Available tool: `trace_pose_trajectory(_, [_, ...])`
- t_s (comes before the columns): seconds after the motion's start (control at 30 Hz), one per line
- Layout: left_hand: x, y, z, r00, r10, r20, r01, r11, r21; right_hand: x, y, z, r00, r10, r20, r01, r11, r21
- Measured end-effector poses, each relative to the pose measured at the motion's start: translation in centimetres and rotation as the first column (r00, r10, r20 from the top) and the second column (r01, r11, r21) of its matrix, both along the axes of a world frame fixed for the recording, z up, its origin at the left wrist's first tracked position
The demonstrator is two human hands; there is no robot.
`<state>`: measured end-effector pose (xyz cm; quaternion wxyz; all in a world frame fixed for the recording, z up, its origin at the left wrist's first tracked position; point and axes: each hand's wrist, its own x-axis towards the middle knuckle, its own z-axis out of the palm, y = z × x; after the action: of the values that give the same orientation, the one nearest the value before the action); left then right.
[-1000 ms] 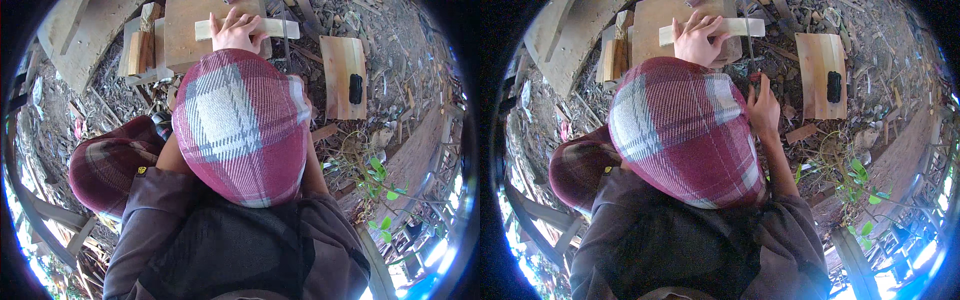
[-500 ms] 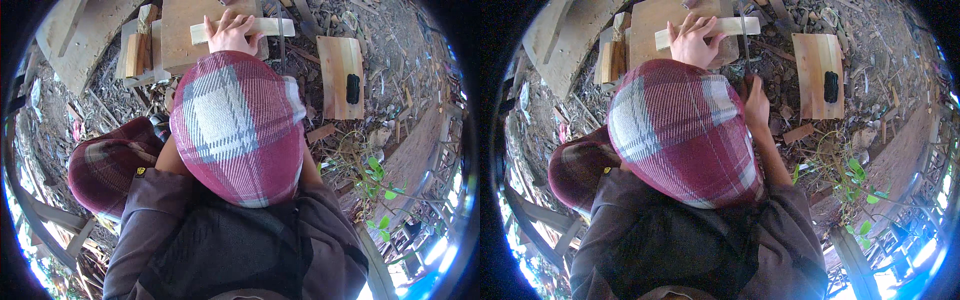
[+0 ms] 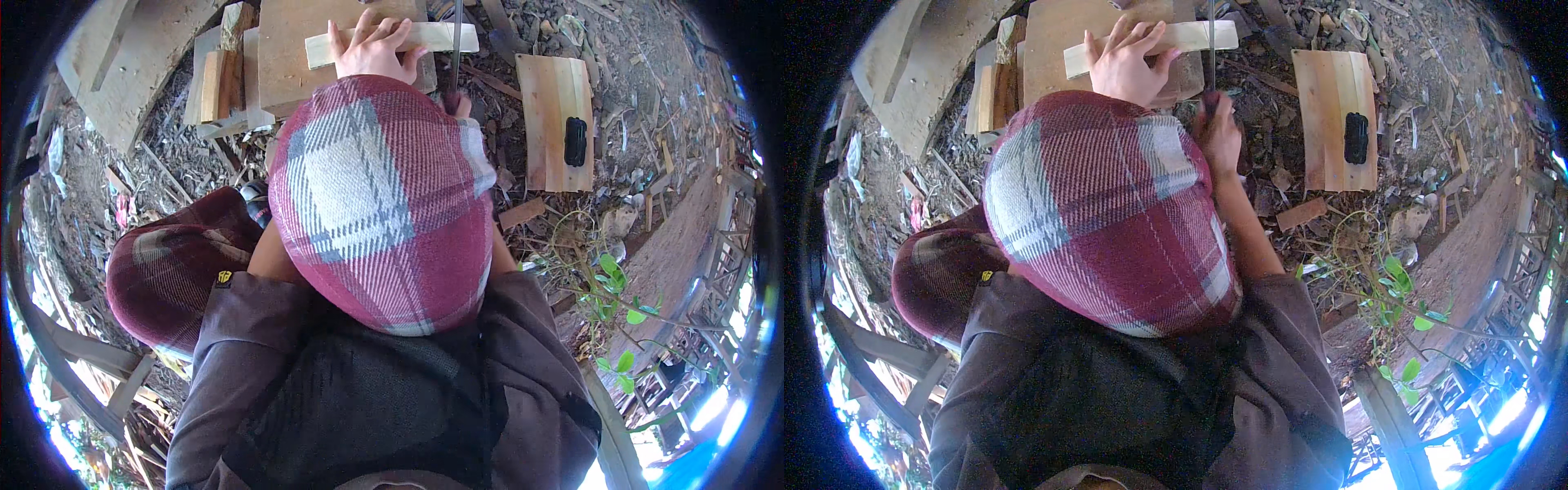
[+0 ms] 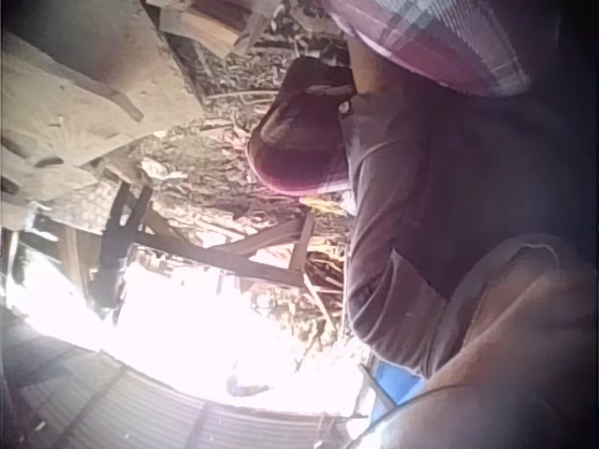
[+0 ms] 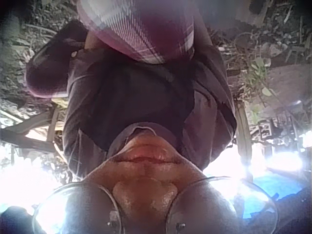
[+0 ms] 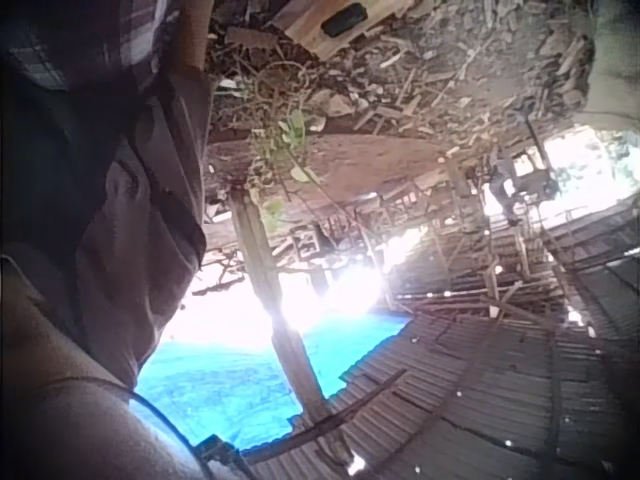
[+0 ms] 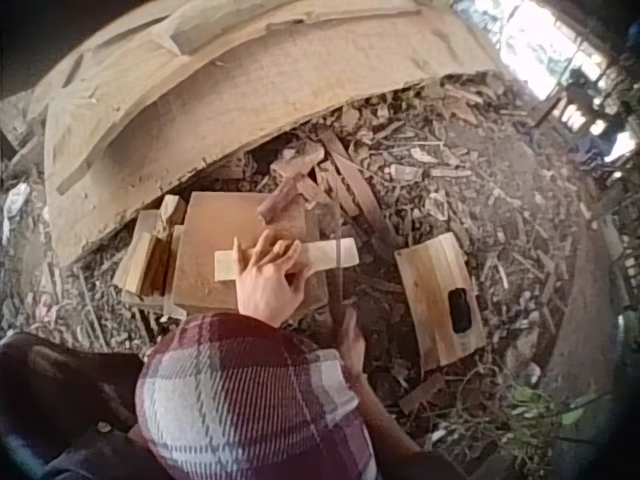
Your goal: Sawing a small piece of wood using a hand saw on a wooden block.
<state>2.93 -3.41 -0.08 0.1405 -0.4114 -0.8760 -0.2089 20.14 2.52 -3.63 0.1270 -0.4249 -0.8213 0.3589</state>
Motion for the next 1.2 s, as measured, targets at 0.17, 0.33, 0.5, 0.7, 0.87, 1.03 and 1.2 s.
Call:
trace_pose_trajectory(0.17, [1.2, 1.2, 1.4, 0.998, -0.038, 0.042, 0.037, 0.999, 0.022, 6.0, -1.5, -1.5, 0.998, -0.028, -0.065, 0.038, 0.984, 0.175])
trace_pose_trajectory(0.33, [0.5, 0.8, 1.2, 0.995, -0.087, 0.054, 0.083, 0.993, 0.080, -0.6, 1.6, 1.2, 0.999, 0.011, 0.045, -0.017, 0.990, 0.143])
trace_pose_trajectory(0.5, [0.2, 0.6, 0.2, 0.998, -0.048, -0.034, 0.046, 0.998, -0.047, -1.3, 1.3, 0.0, 0.999, -0.028, 0.043, 0.020, 0.985, 0.172])
trace_pose_trajectory(0.7, [1.4, 1.2, 2.1, 0.998, -0.059, 0.030, 0.058, 0.998, 0.032, 4.8, 0.1, -3.7, 0.987, -0.040, 0.155, 0.050, 0.997, -0.062])
trace_pose_trajectory(0.87, [1.0, 0.3, 3.9, 0.992, -0.063, 0.111, 0.047, 0.989, 0.143, -1.3, 0.9, 0.9, 0.992, -0.005, 0.124, 0.002, 1.000, 0.027])
trace_pose_trajectory(1.03, [1.2, 1.2, 4.0, 0.993, -0.046, 0.105, 0.031, 0.990, 0.138, 0.9, 1.1, 0.5, 0.996, 0.011, 0.089, -0.020, 0.994, 0.108])
trace_pose_trajectory(1.2, [1.2, 0.8, 4.3, 0.993, -0.075, 0.095, 0.059, 0.986, 0.155, 7.1, -1.0, -1.5, 0.997, 0.072, 0.024, -0.074, 0.990, 0.123])
